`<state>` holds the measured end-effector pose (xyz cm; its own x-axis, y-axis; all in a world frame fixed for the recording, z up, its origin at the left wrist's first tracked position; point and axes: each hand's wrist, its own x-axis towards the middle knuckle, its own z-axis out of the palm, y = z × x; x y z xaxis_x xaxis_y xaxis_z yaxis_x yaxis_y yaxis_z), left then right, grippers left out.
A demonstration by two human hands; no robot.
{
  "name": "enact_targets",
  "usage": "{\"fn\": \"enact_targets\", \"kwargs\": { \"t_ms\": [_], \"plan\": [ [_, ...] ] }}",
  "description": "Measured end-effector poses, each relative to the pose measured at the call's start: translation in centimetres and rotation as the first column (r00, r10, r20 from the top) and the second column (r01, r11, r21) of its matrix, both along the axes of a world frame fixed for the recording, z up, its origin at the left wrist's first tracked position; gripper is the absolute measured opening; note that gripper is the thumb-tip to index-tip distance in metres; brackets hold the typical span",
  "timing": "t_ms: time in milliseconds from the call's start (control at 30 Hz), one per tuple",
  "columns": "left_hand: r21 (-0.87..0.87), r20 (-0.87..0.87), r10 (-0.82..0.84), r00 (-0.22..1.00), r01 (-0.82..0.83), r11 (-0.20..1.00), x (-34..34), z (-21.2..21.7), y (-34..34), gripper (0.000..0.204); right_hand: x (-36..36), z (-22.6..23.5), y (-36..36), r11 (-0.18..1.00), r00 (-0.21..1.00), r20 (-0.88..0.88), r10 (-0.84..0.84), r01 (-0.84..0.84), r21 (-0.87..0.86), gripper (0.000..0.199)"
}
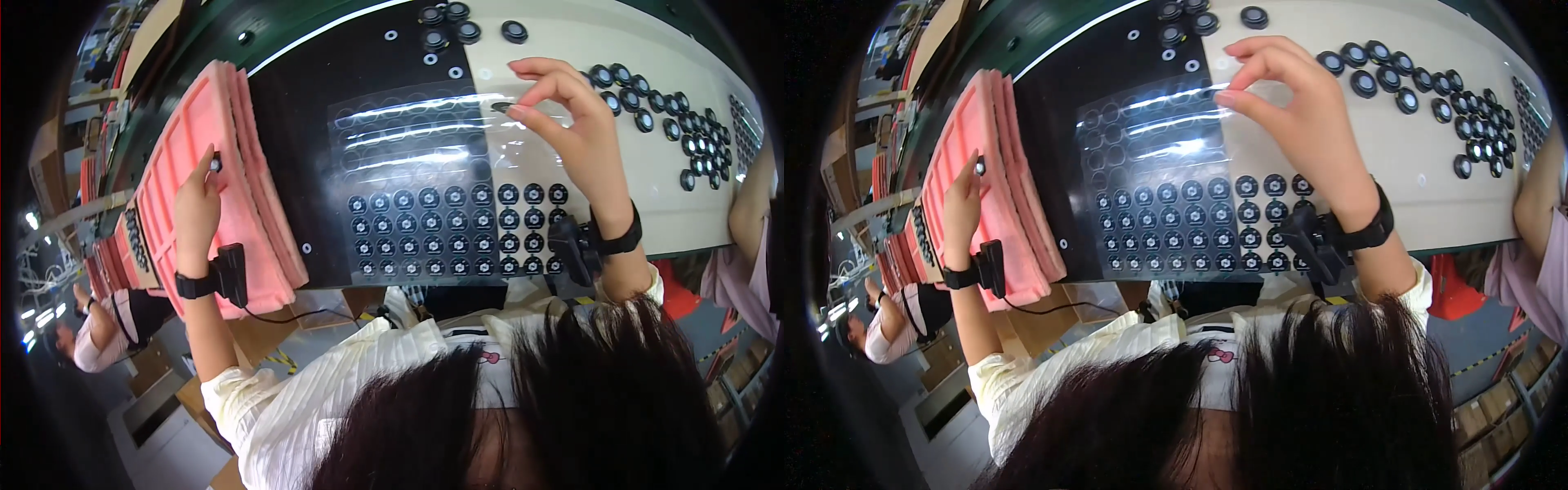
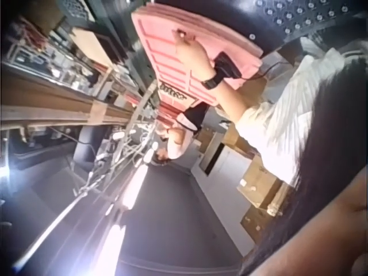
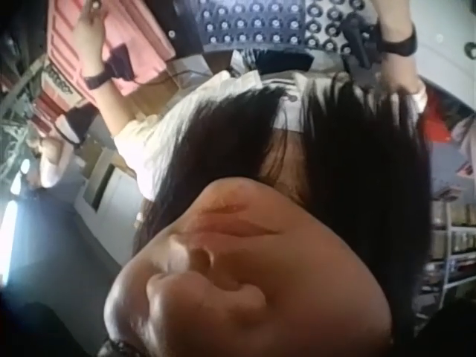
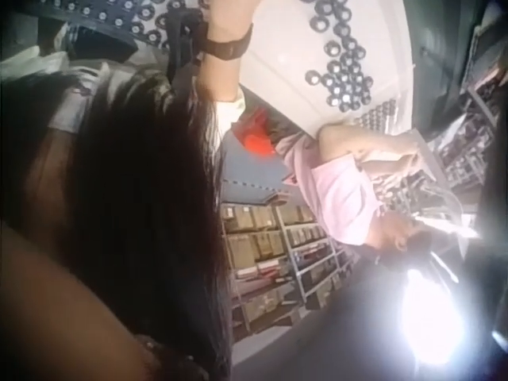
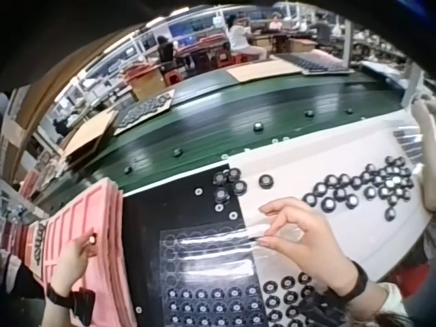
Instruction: The person picks up round devices from a pink tray, peels stickers from a plastic sheet, and presses them onto the devices. After repeating this process, the person places the filled tray into a cardboard box and sets a new tray on the table.
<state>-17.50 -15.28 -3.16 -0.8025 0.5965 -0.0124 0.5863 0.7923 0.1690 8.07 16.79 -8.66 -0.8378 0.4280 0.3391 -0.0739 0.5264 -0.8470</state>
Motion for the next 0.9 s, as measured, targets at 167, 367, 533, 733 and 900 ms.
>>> {"fn": "enact_targets", "kwargs": {
  "t_ms": [167, 367, 533, 733, 900],
  "plan": [
    [-0.063, -0.271, -0.482, 0.833, 0.484, 0.873, 1.1, 1.2, 9.3, 0.032, -0.3, 0.3, 0.3, 0.994, 1.000, 0.001, 0.002, -0.002, -0.113, 0.009],
    [0.001, 0.002, -0.704, 0.710, 0.704, 0.710, 2.7, -4.3, 21.8, 0.039, -0.6, -1.6, 1.0, 0.960, 1.000, -0.004, 0.020, -0.020, -0.279, 0.009],
    [-0.230, 0.017, -0.597, 0.802, 0.584, 0.778, 4.1, -6.3, 24.9, 0.036, -0.7, -1.9, 0.7, 0.961, 0.999, 0.020, 0.042, -0.035, -0.275, 0.008],
    [0.430, 0.425, -0.609, 0.669, 0.443, 0.787, 7.0, -3.5, 20.8, 0.032, 0.6, 0.5, 1.2, 0.872, 0.994, -0.092, 0.063, -0.099, -0.478, 0.009],
    [0.783, 0.578, -0.685, 0.444, -0.065, 0.619, 11.8, 0.4, 17.8, 0.033, -2.8, -1.5, 2.1, 0.726, 0.385, -0.829, 0.406, -0.687, 0.037, 0.020]
  ]
}}
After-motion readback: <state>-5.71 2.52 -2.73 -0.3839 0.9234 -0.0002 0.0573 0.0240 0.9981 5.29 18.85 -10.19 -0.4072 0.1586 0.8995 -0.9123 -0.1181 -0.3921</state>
